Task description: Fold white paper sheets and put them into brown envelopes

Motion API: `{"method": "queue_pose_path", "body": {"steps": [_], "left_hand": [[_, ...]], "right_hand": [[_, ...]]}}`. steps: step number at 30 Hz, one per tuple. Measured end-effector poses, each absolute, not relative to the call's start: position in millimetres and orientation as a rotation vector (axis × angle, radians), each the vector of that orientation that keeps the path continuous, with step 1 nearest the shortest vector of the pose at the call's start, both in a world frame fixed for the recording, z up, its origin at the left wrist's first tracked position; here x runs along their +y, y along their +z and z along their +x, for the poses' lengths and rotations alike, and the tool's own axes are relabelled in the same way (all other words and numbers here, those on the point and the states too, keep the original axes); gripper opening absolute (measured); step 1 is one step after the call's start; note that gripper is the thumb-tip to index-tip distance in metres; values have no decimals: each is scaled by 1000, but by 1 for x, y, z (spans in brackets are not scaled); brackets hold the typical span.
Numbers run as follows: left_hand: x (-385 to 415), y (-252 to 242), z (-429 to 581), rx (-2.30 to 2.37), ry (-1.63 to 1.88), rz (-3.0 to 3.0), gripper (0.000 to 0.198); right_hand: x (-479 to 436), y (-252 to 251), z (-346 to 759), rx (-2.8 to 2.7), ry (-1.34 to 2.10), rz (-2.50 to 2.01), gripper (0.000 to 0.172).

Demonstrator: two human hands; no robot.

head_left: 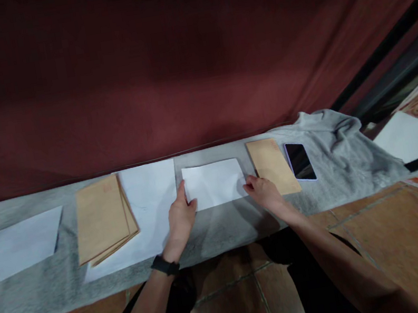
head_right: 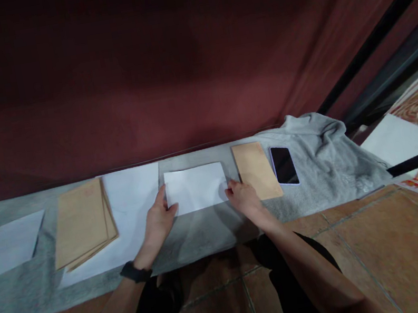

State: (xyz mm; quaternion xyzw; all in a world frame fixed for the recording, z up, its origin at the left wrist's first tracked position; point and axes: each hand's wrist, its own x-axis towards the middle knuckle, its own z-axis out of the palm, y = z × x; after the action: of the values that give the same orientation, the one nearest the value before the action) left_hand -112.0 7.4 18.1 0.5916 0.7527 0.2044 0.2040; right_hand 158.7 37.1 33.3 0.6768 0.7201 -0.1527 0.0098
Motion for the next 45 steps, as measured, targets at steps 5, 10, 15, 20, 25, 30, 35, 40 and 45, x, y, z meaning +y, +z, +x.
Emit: {"method": "queue_pose_path", "body": {"steps": [5, 10, 15, 20, 25, 30, 35, 40, 45], "left_hand": [[10, 18, -112, 2048, 620, 1659, 73], [4, 23, -109, 2129, 532, 1781, 69], [-3, 22, -89, 2158, 560, 2131, 56], [12, -12, -54, 1818, 612, 2303, 56], [26, -33, -36, 1784, 506, 2300, 59], [33, -28, -40, 1956, 417, 2219, 61], [36, -23, -59, 2118, 434, 2148, 63], [34, -23, -72, 2185, 460, 2061, 65], [30, -21, -76, 2253, 521, 2007, 65]], "right_hand": [[29, 33, 152, 2246, -463, 2130, 19], [20, 33, 144, 2338, -253, 2217, 26], [24, 25, 129, 2695, -370, 2137, 37], [32, 5, 93, 2968, -767, 2005, 54], [43, -8, 67, 2995, -799, 1909, 57], [53, -14, 73, 2877, -626, 1929, 57], [53, -22, 88, 2837, -361, 1935, 60], [56, -33, 96, 2772, -173, 2106, 63], [54, -34, 106, 2680, -108, 2267, 64]]}}
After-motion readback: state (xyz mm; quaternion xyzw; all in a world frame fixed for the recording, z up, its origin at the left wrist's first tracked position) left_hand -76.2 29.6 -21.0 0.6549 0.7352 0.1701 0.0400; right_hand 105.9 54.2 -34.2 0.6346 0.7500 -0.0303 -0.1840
